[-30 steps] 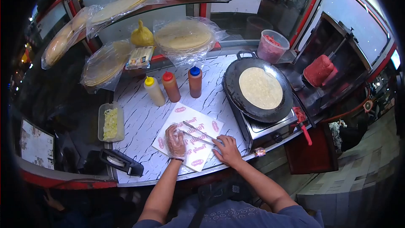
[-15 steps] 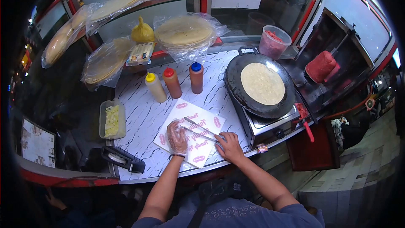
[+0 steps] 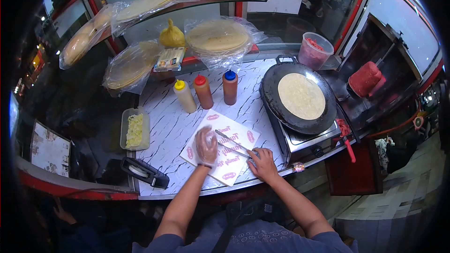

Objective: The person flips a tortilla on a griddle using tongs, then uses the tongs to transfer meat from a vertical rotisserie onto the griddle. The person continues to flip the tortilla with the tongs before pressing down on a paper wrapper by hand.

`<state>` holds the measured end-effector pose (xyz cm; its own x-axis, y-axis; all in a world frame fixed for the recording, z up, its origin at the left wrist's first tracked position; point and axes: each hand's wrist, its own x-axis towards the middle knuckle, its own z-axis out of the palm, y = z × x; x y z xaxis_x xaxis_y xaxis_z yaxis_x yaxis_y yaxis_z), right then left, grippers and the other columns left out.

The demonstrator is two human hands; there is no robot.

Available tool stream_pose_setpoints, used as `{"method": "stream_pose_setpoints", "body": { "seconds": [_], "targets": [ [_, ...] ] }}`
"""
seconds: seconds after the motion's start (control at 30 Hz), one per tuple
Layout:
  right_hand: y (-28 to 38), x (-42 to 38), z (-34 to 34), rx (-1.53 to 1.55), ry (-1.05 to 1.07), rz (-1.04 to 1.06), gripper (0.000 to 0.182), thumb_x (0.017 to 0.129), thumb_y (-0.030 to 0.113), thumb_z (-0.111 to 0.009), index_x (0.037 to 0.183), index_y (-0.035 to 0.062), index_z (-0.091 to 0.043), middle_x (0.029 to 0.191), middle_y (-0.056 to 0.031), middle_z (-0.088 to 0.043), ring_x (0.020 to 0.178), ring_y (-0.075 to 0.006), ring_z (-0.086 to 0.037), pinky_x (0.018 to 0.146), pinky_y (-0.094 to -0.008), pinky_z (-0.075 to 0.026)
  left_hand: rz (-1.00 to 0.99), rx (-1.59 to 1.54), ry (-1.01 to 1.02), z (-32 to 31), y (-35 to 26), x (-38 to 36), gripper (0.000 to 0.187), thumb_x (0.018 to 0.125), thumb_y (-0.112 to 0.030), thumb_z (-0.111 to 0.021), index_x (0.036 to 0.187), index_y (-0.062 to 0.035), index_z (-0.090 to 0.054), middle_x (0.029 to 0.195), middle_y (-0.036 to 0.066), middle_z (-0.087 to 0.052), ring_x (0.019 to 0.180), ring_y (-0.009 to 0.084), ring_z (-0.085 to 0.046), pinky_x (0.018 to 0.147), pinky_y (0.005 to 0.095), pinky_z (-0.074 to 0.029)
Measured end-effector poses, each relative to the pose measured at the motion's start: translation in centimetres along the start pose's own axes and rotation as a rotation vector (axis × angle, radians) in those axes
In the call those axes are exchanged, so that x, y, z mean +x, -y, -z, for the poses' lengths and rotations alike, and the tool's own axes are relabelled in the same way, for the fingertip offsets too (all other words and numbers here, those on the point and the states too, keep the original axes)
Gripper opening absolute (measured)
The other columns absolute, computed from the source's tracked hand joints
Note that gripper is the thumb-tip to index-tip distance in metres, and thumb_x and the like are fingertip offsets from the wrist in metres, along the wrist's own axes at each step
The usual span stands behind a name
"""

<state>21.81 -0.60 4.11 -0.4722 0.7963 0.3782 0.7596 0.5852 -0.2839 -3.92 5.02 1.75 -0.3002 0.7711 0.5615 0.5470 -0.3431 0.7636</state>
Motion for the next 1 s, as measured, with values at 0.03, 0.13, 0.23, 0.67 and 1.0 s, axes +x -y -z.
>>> {"method": "stream_pose_setpoints", "body": {
  "seconds": [0.03,0.13,0.23,0.67,1.0],
  "targets": [
    [-0.1,0.0,0.1,-0.003,-0.006,-0.003,0.045,0.088,0.023,-0.07,0.131,0.0106,-0.062,0.117,-0.0139,-0.059,0.111,-0.0319,-0.055,0.102,-0.0486,-0.039,-0.086,0.068,-0.026,0.0,-1.1,2.2,0.039,0.085,-0.009,-0.069,0.122,-0.0037,-0.059,0.125,0.018,-0.06,0.116,0.0381,-0.057,0.102,0.0473,-0.045],
    [0.0,-0.1,-0.1,-0.016,-0.013,0.008,0.045,0.088,0.024,-0.071,0.131,0.0105,-0.062,0.117,-0.014,-0.059,0.11,-0.0324,-0.055,0.101,-0.0486,-0.039,-0.419,0.153,-0.057,0.7,-6.3,11.8,0.05,0.079,-0.014,-0.076,0.127,-0.0092,-0.06,0.127,0.017,-0.061,0.118,0.0374,-0.057,0.102,0.0484,-0.044],
    [-0.2,-0.1,-0.1,-0.021,-0.034,0.009,0.045,0.088,0.024,-0.071,0.131,0.0107,-0.062,0.117,-0.0137,-0.059,0.109,-0.0328,-0.055,0.101,-0.0485,-0.04,-0.59,0.422,-0.09,0.9,-11.4,21.4,0.071,0.079,-0.031,-0.08,0.142,-0.017,-0.051,0.142,0.015,-0.052,0.131,0.0366,-0.049,0.11,0.0519,-0.038],
    [-0.2,-0.2,0.3,0.023,-0.025,-0.024,0.045,0.089,0.024,-0.07,0.13,0.0088,-0.063,0.117,-0.0144,-0.059,0.109,-0.0335,-0.055,0.1,-0.0463,-0.04,-0.33,0.988,0.248,-3.8,-14.2,31.4,0.116,0.07,-0.068,-0.078,0.161,-0.0205,-0.024,0.162,0.006,-0.035,0.147,0.0369,-0.035,0.112,0.0748,-0.025],
    [-0.1,0.1,0.2,0.056,-0.016,-0.04,0.047,0.087,0.023,-0.071,0.13,0.0085,-0.063,0.118,-0.0156,-0.059,0.11,-0.0331,-0.056,0.101,-0.0491,-0.04,-0.416,0.99,0.138,-2.3,-11.7,31.0,0.102,0.078,-0.072,-0.067,0.158,-0.0183,-0.033,0.16,0.008,-0.039,0.146,0.034,-0.037,0.116,0.0718,-0.019]
  ]
}}
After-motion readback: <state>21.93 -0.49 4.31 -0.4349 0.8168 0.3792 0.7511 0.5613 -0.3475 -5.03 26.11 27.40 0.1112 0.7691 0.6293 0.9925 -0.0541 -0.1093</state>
